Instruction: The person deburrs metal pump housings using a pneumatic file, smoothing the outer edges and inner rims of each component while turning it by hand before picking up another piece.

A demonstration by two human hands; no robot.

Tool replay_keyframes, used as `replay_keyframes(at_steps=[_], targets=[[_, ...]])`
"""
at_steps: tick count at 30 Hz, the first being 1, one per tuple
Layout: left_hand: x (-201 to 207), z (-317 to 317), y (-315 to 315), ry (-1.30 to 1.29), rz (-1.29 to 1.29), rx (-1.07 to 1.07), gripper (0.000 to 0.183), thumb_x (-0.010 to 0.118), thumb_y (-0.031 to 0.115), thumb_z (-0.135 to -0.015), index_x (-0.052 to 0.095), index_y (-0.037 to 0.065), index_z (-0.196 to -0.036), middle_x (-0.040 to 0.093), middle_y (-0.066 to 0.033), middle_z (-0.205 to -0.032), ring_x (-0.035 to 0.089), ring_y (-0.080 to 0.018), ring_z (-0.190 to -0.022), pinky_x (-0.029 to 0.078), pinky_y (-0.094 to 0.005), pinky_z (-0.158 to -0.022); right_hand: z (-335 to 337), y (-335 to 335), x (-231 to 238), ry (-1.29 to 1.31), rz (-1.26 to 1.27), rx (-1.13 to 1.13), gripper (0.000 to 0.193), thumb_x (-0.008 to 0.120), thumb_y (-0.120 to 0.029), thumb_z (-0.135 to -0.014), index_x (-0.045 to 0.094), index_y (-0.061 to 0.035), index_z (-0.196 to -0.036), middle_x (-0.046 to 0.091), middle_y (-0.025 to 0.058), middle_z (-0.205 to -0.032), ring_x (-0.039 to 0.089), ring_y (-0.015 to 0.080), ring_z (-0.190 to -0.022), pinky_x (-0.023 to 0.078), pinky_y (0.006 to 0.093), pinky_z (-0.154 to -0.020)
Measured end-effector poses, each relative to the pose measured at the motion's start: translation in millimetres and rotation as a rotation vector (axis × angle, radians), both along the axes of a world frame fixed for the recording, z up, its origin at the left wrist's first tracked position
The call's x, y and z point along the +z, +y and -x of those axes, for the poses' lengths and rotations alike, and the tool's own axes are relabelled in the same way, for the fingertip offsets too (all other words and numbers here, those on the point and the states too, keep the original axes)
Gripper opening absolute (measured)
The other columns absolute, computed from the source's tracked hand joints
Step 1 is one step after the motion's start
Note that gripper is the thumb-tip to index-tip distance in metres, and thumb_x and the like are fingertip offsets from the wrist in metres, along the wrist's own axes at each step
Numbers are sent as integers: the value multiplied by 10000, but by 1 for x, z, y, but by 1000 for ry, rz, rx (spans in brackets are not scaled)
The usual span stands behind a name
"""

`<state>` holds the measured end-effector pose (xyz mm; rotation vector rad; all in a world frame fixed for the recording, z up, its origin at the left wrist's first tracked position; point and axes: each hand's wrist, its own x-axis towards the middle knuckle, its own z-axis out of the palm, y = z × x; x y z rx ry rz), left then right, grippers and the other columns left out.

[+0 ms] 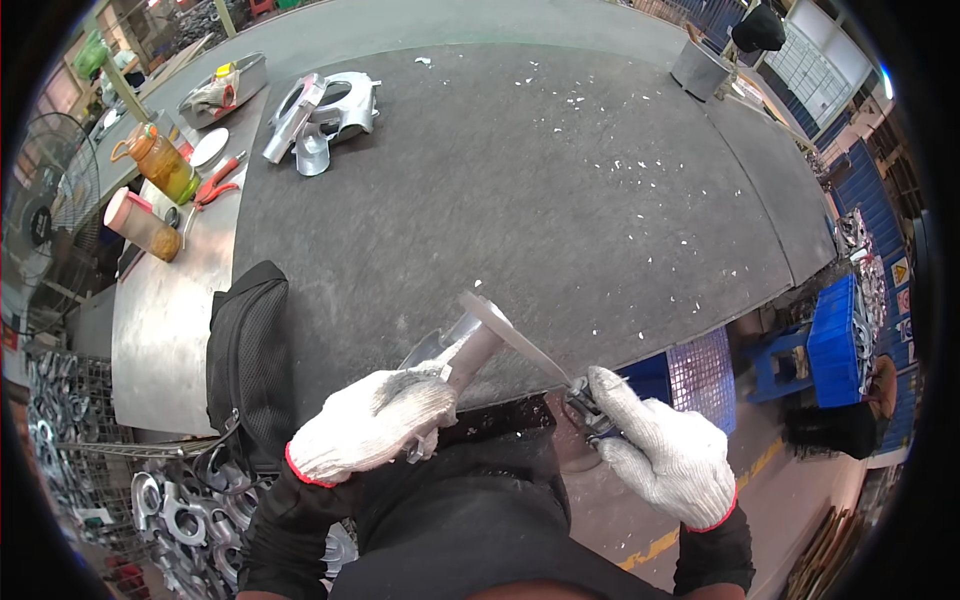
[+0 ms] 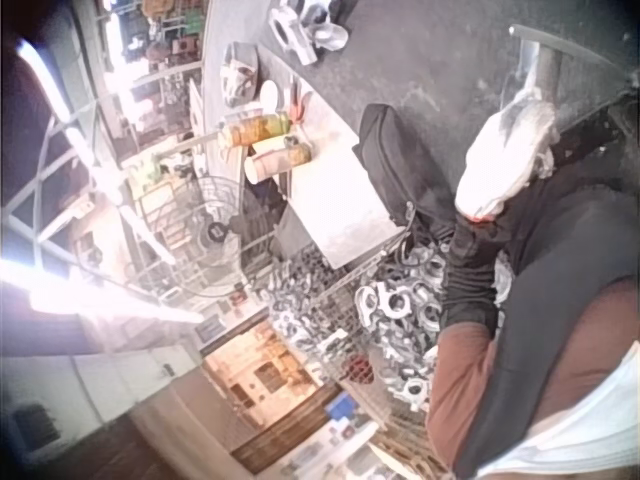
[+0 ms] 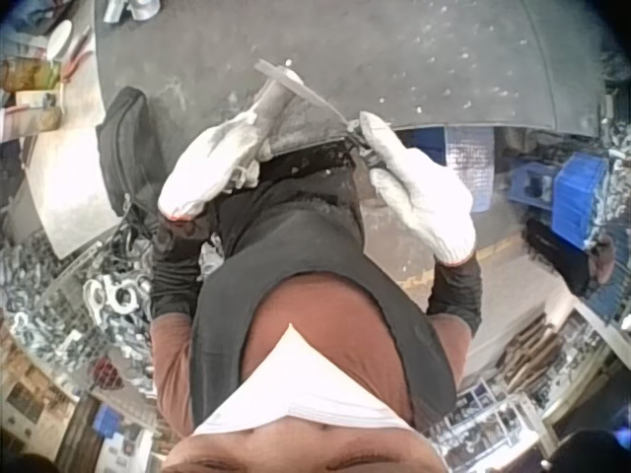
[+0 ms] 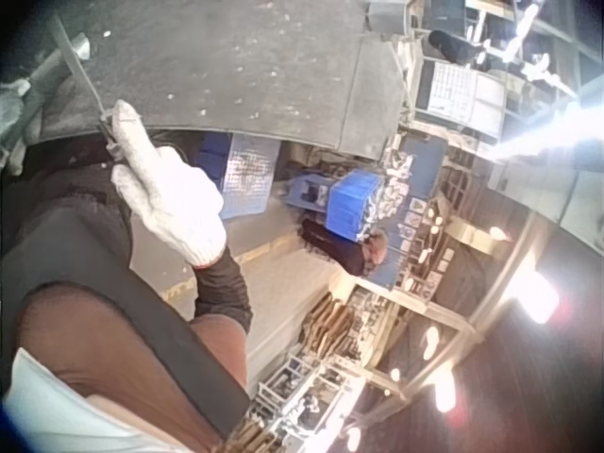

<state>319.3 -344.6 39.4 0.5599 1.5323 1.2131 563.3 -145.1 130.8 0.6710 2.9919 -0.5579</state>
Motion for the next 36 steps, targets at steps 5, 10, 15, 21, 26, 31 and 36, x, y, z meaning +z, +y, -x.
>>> replay_keyframes(at_steps=[5,10,15,21,26,31,36], targets=[[14,-2,4,-5,24,-3,567,651,493,-988,667,-72,-1016,676,-98,-844,650,-155,-653,511,-274,-617,3,1,1,-93,77,79,714,708,-382,-930,431,-300,-1583,646,77,-753,665,247,-571,539,361,-538],[24,-9,5,42,130,6,362,704,323,-991,723,53,-1232,727,-50,-826,654,-111,-694,533,-286,-659,12,20,4,-338,1083,-95,663,506,-338,-1048,272,-215,-1657,629,74,-811,673,160,-649,574,311,-661],[45,-15,9,138,207,-24,329,725,306,-973,740,31,-1153,723,-60,-805,667,-118,-690,529,-276,-657,14,22,-4,-459,1378,-150,656,472,-346,-1067,228,-253,-1669,619,40,-834,717,169,-759,587,306,-679],[44,-12,8,188,218,21,368,733,349,-955,738,22,-1124,728,-48,-779,676,-128,-683,532,-283,-668,2,2,-19,-37,567,197,689,647,-298,-938,432,-252,-1591,744,100,-926,713,238,-660,596,337,-648],[48,-9,12,79,292,-64,465,809,191,-832,642,-44,-1196,682,-51,-812,631,-137,-724,520,-298,-708,-4,-16,-29,-17,-150,219,692,810,-294,-815,589,-339,-1469,640,49,-707,629,199,-531,508,353,-450],[17,-8,5,-196,-59,78,764,968,64,-617,573,-24,-1265,642,-44,-923,621,-127,-766,517,-282,-715,13,-6,-27,70,-198,26,696,803,-330,-855,546,-363,-1501,602,89,-708,620,243,-494,502,366,-434],[10,-1,4,-129,-30,45,684,974,113,-626,610,-26,-1188,641,-51,-947,630,-135,-788,524,-287,-741,14,0,-14,-33,-75,117,692,775,-382,-884,522,-325,-1525,645,86,-743,660,227,-563,537,368,-508]])
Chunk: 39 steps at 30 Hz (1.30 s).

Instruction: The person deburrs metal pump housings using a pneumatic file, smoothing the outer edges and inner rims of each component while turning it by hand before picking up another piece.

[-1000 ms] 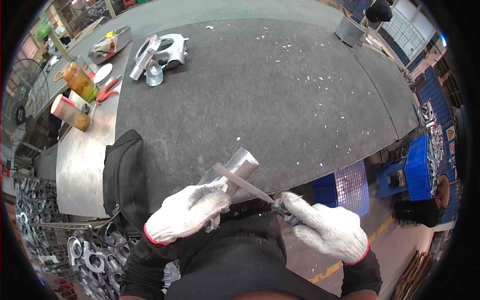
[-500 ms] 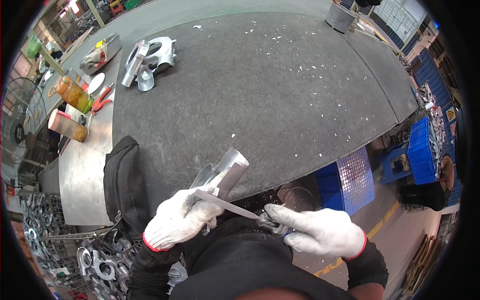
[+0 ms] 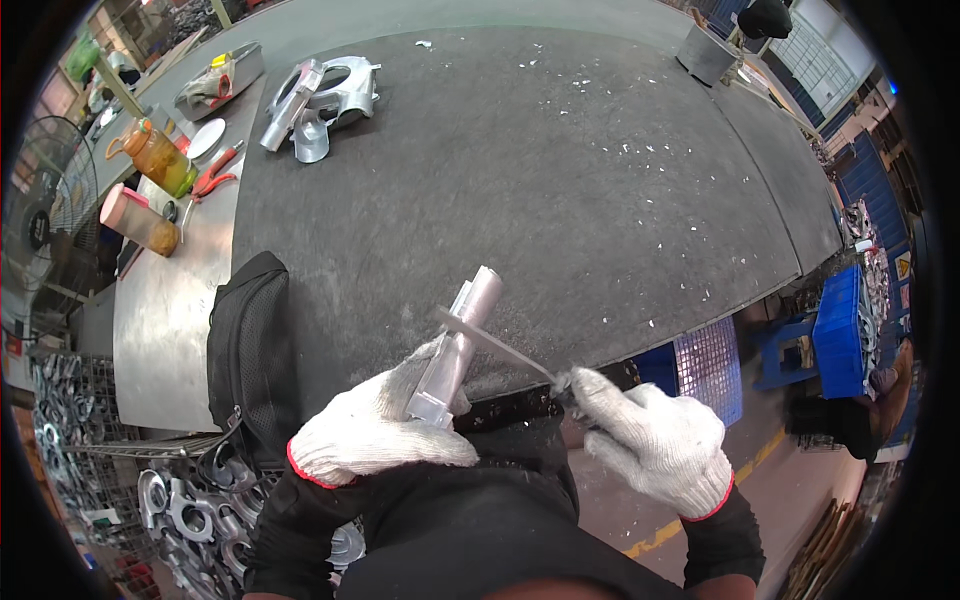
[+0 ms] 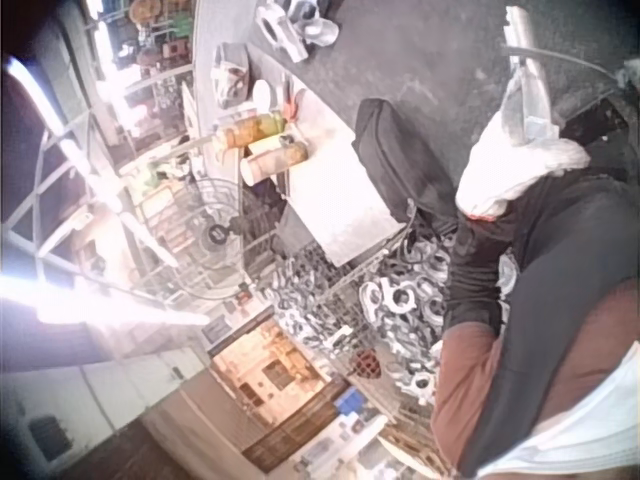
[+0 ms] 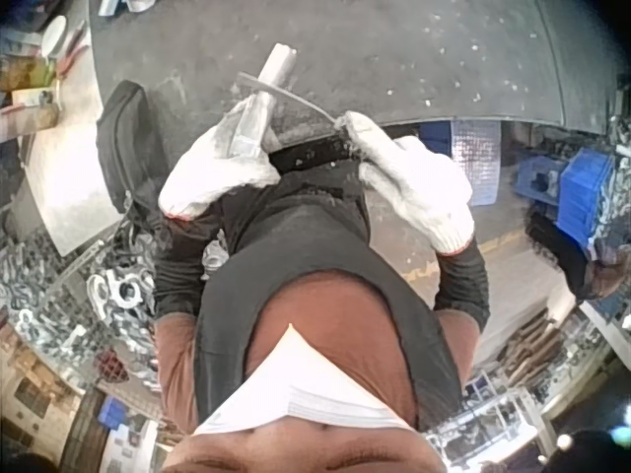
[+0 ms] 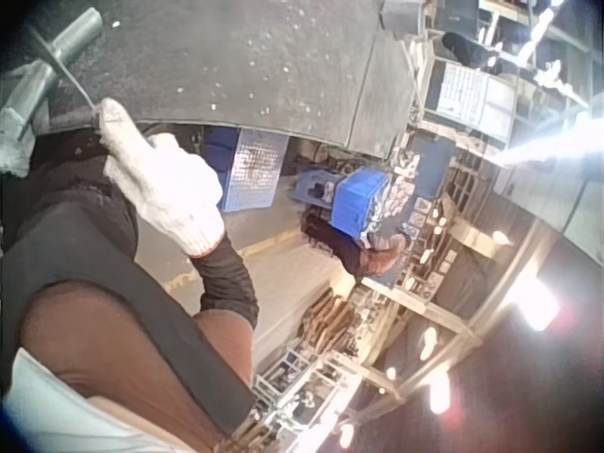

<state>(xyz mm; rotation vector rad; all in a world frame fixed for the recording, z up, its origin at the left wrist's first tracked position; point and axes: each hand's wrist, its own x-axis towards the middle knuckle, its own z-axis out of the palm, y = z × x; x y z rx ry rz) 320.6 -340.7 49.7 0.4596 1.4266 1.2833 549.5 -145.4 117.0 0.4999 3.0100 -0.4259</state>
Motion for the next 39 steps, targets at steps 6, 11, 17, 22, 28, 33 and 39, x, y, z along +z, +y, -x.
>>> replay_keyframes(at_steps=[6,11,17,22,28,33,39], targets=[[10,-1,8,65,85,-56,541,956,116,-635,648,-17,-1060,640,-48,-922,626,-148,-806,526,-307,-752,8,17,-5,-236,603,-111,668,631,-388,-998,381,-293,-1611,689,91,-794,682,241,-635,566,369,-623],[4,0,3,109,94,-43,562,967,123,-624,654,-10,-1072,642,-45,-918,625,-149,-837,532,-313,-773,11,20,-6,-392,1220,-397,637,558,-377,-1048,330,-293,-1637,685,35,-857,658,142,-689,575,319,-689],[13,-3,9,88,164,-33,633,992,115,-588,677,3,-1126,672,-47,-953,635,-139,-862,534,-306,-790,11,13,0,-429,989,-302,661,616,-375,-1018,364,-300,-1624,704,98,-888,697,187,-694,571,299,-669],[13,-4,11,102,163,-35,616,980,102,-603,680,7,-1133,683,-41,-955,650,-138,-841,534,-304,-772,0,-7,-15,-53,163,-45,687,745,-369,-917,487,-338,-1553,625,80,-764,647,206,-577,532,320,-536],[29,-7,27,158,344,-114,560,934,132,-657,679,13,-1141,669,-31,-889,646,-132,-732,521,-283,-684,0,-7,-19,101,-307,-17,715,809,-326,-856,540,-339,-1519,527,48,-693,565,193,-491,466,343,-441],[14,-5,16,165,188,-27,526,954,157,-632,678,21,-1059,650,-25,-868,626,-128,-738,503,-283,-677,-8,3,-15,101,64,-109,731,764,-358,-891,482,-292,-1562,609,78,-722,646,230,-560,511,361,-496],[9,1,5,88,150,-57,590,994,143,-553,690,26,-1045,641,-14,-888,594,-123,-796,499,-289,-745,-7,7,-19,-27,494,-32,679,688,-314,-957,439,-200,-1578,744,101,-915,731,297,-785,574,382,-698]])
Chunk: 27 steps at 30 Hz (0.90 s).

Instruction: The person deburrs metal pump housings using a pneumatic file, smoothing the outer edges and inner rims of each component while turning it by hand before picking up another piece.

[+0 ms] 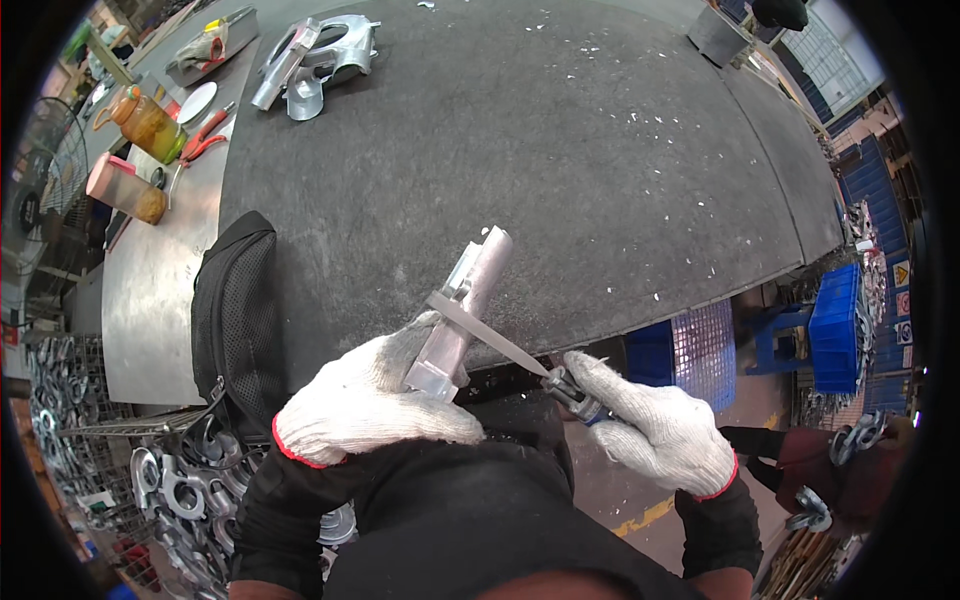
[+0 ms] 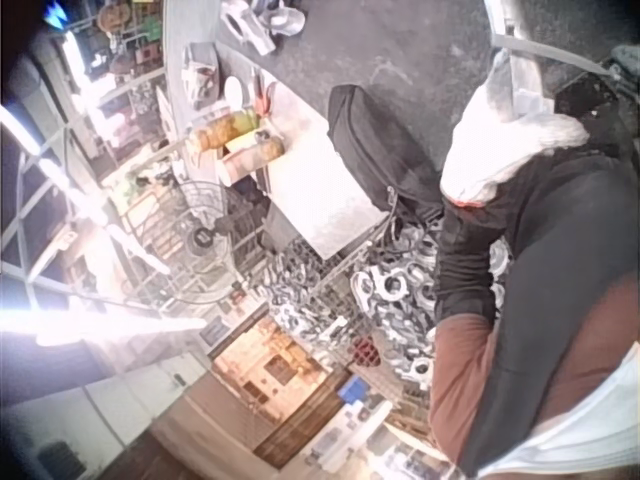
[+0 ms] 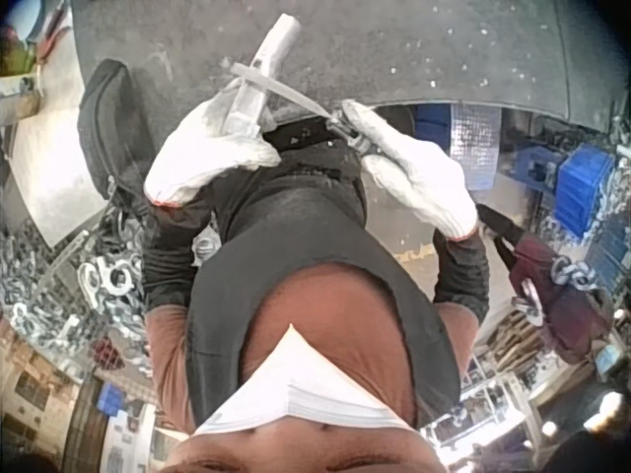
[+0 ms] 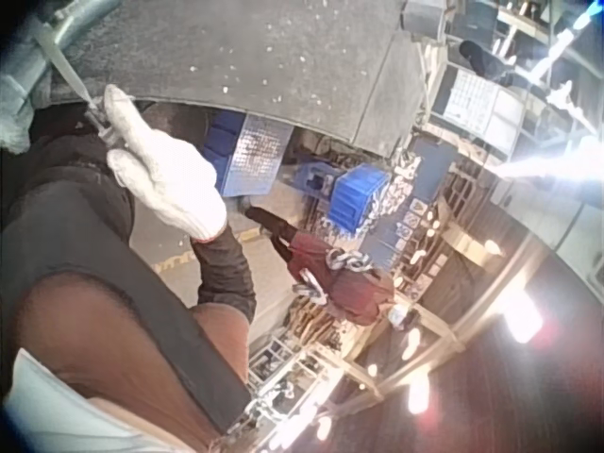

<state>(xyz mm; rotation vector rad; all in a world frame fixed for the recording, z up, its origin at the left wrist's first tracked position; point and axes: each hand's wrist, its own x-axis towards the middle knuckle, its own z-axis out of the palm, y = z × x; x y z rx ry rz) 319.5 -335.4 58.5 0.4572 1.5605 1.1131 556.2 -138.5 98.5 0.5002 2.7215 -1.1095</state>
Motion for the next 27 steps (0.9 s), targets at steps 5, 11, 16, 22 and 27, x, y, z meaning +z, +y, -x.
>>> replay_keyframes(at_steps=[5,11,16,22,27], targets=[[7,1,-2,-5,44,3,661,1019,174,-544,676,10,-1085,646,-3,-891,596,-107,-819,495,-285,-742,3,-1,0,-23,29,110,654,664,-355,-974,439,-245,-1578,723,109,-862,728,299,-756,571,395,-648],[-3,9,-11,-3,2,-103,753,1020,228,-602,639,-12,-1206,660,3,-918,594,-85,-848,486,-261,-748,12,-5,6,-132,-171,235,656,676,-428,-961,447,-317,-1565,657,99,-731,695,277,-633,527,392,-516],[2,16,-12,130,12,-218,788,1008,306,-633,633,-12,-1249,670,-7,-935,590,-95,-847,495,-284,-765,26,-10,17,-221,-223,239,654,761,-312,-832,600,-209,-1458,715,77,-834,718,276,-721,573,367,-630],[37,14,-16,431,282,-307,769,984,467,-619,731,45,-1210,762,-74,-1023,700,-159,-908,538,-326,-846,22,-11,10,-111,-297,210,677,789,-291,-794,617,-227,-1446,679,58,-773,691,263,-652,550,374,-582],[23,5,-37,259,316,-176,746,1014,439,-566,761,44,-1147,770,-80,-979,718,-163,-903,548,-296,-874,19,-10,8,-17,-360,353,707,765,-419,-880,505,-325,-1531,611,53,-673,611,210,-491,466,344,-422]])
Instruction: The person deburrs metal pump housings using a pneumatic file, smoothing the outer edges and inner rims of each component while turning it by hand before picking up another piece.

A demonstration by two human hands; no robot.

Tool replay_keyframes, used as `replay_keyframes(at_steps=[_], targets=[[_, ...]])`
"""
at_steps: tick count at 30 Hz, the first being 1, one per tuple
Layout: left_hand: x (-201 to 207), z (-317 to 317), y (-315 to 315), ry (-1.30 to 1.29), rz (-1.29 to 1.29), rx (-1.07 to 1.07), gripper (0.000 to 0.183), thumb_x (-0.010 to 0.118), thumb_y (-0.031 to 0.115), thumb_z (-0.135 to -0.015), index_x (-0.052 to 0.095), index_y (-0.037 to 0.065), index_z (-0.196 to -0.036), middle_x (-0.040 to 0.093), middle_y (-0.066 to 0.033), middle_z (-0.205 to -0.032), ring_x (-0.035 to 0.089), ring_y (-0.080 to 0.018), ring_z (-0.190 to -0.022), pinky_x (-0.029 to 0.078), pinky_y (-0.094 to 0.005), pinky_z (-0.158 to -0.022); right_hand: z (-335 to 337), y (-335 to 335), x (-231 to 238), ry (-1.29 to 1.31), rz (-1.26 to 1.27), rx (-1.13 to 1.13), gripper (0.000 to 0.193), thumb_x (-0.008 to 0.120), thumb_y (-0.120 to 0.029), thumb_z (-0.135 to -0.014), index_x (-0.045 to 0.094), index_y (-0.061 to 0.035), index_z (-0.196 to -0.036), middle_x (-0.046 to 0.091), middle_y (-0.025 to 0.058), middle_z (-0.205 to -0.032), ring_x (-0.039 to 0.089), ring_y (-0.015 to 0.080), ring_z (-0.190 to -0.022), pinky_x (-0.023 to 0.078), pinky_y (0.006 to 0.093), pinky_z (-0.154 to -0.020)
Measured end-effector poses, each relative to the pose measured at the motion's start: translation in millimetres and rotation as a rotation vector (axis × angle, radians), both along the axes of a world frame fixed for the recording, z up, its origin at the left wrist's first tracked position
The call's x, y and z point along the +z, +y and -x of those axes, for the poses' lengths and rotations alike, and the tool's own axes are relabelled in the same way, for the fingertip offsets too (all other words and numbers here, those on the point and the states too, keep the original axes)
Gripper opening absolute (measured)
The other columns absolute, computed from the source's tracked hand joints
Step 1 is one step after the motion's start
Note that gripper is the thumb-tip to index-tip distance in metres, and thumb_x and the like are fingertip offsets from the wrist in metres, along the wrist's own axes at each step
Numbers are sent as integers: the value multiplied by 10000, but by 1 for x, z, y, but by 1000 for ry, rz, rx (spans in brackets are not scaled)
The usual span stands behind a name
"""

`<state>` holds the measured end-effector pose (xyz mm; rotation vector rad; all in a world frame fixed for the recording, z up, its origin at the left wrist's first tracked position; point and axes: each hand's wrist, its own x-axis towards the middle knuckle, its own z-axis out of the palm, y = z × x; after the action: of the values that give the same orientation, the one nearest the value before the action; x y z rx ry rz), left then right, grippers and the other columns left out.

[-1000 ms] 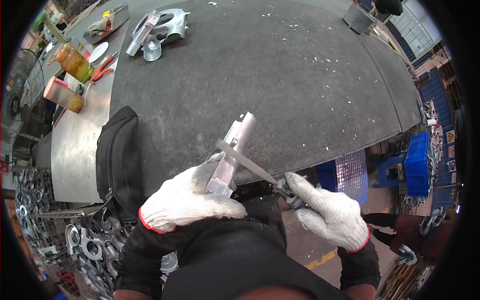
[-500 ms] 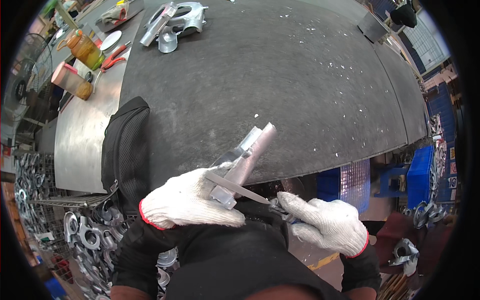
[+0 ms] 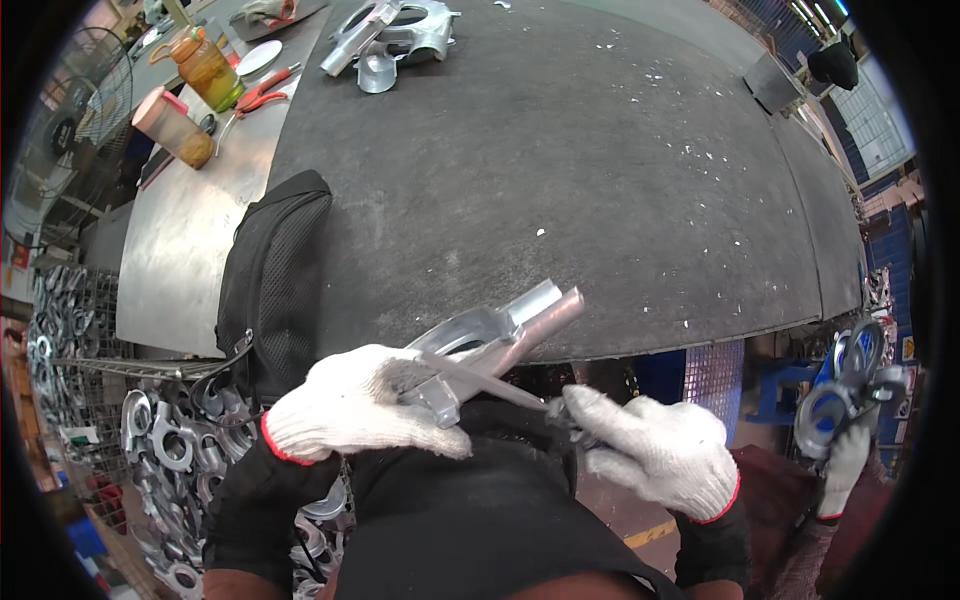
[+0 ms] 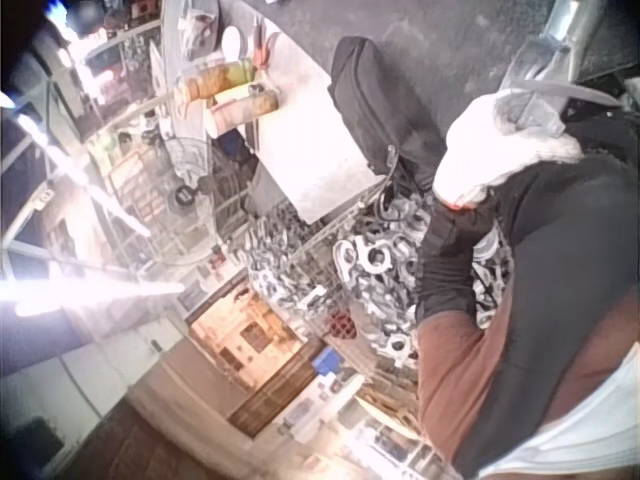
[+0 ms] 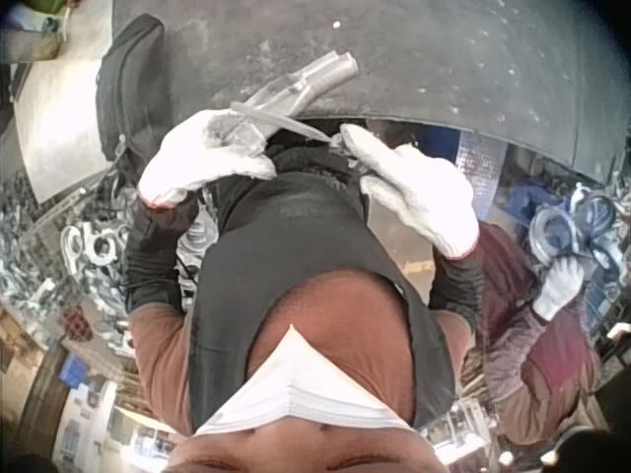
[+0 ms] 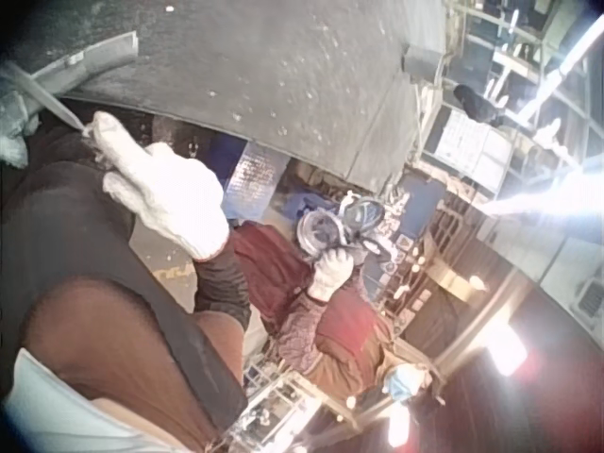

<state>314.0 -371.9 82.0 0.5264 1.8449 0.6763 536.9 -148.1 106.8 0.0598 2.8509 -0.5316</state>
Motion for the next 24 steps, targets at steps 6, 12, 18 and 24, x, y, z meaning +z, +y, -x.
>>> replay_keyframes(at_steps=[6,12,18,24], targets=[[-3,13,2,91,-111,-164,784,1012,503,-537,763,66,-1138,768,-90,-943,737,-189,-897,575,-321,-821,7,4,0,-44,36,-28,697,770,-403,-866,528,-291,-1510,662,65,-711,673,237,-565,514,358,-464],[-3,23,5,225,-70,-389,629,922,495,-658,768,132,-1148,774,-87,-900,760,-254,-859,585,-338,-785,10,10,-2,-131,127,10,716,768,-366,-866,507,-300,-1530,696,64,-781,686,266,-600,550,353,-508],[-10,19,8,413,-200,-718,534,833,308,-735,722,299,-1257,689,-39,-857,705,-296,-835,593,-426,-693,17,40,-35,-508,578,-21,584,712,-352,-929,572,-210,-1478,737,110,-886,721,288,-673,582,365,-659],[-22,4,6,523,-170,-940,722,796,189,-756,593,422,-1409,670,-29,-819,699,-298,-813,594,-434,-664,35,51,-50,-1112,894,-192,496,602,-299,-1002,589,-71,-1442,723,74,-819,715,172,-702,600,317,-648]])
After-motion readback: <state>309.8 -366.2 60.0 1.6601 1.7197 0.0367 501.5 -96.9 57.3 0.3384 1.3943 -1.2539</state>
